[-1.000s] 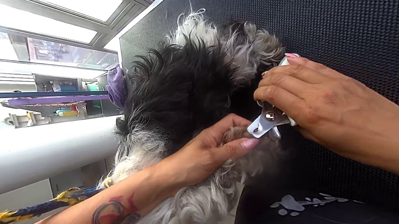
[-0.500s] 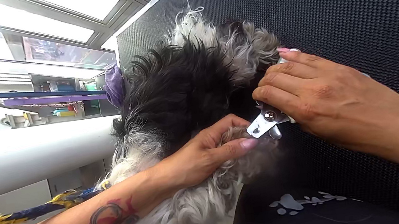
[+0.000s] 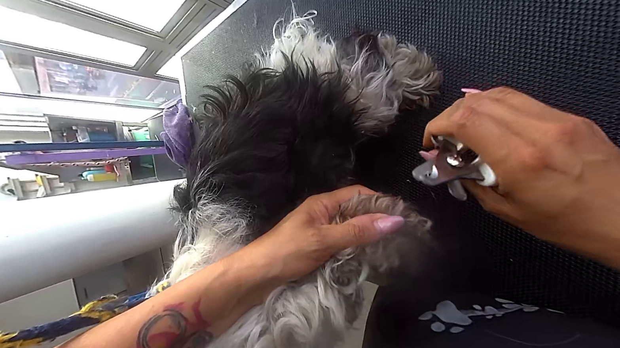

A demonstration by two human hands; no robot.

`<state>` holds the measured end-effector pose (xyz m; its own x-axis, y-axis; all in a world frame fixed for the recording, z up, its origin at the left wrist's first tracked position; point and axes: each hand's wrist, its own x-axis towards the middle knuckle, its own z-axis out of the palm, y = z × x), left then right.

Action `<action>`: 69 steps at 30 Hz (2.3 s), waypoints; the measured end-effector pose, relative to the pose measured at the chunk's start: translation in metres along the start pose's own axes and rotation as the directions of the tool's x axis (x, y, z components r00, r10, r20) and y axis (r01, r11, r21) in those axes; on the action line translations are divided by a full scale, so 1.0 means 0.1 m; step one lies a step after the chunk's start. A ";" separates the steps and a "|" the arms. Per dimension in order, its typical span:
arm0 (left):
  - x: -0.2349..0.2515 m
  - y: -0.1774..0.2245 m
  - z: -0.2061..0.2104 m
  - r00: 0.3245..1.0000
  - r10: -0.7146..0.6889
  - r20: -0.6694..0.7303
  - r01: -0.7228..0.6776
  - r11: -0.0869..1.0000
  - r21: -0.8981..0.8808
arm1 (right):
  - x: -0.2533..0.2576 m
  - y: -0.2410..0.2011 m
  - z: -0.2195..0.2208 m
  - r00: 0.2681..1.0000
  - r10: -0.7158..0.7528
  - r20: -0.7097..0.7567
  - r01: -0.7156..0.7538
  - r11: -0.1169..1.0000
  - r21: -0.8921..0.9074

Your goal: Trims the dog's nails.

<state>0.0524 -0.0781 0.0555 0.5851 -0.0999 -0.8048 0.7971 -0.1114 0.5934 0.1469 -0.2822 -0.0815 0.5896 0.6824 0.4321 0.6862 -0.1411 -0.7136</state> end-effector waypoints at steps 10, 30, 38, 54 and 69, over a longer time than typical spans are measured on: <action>-0.01 0.05 0.07 0.998 -0.060 -0.026 0.061 0.998 0.035 | -0.15 -0.10 0.11 0.998 -0.046 0.041 0.045 0.999 0.029; -0.02 0.02 0.05 1.000 0.006 -0.026 -0.007 1.000 -0.011 | -0.06 -0.09 0.05 0.992 -0.109 0.055 0.112 0.992 -0.056; 0.00 0.02 0.05 0.997 0.003 -0.071 -0.002 1.000 0.013 | -0.05 -0.10 0.06 0.994 -0.090 0.066 0.096 0.990 -0.099; -0.01 0.04 0.09 0.989 -0.012 -0.145 0.019 0.999 0.048 | -0.02 -0.09 0.11 0.995 -0.079 0.063 0.086 0.989 -0.120; 0.01 -0.01 0.04 0.989 0.019 -0.150 -0.012 0.999 0.050 | -0.01 -0.08 0.15 0.994 -0.066 0.084 0.074 0.993 -0.096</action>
<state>0.0514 -0.0825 0.0539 0.6160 0.0473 -0.7863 0.7818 -0.1592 0.6029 0.1348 -0.2708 -0.0848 0.5052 0.7482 0.4300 0.7654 -0.1583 -0.6237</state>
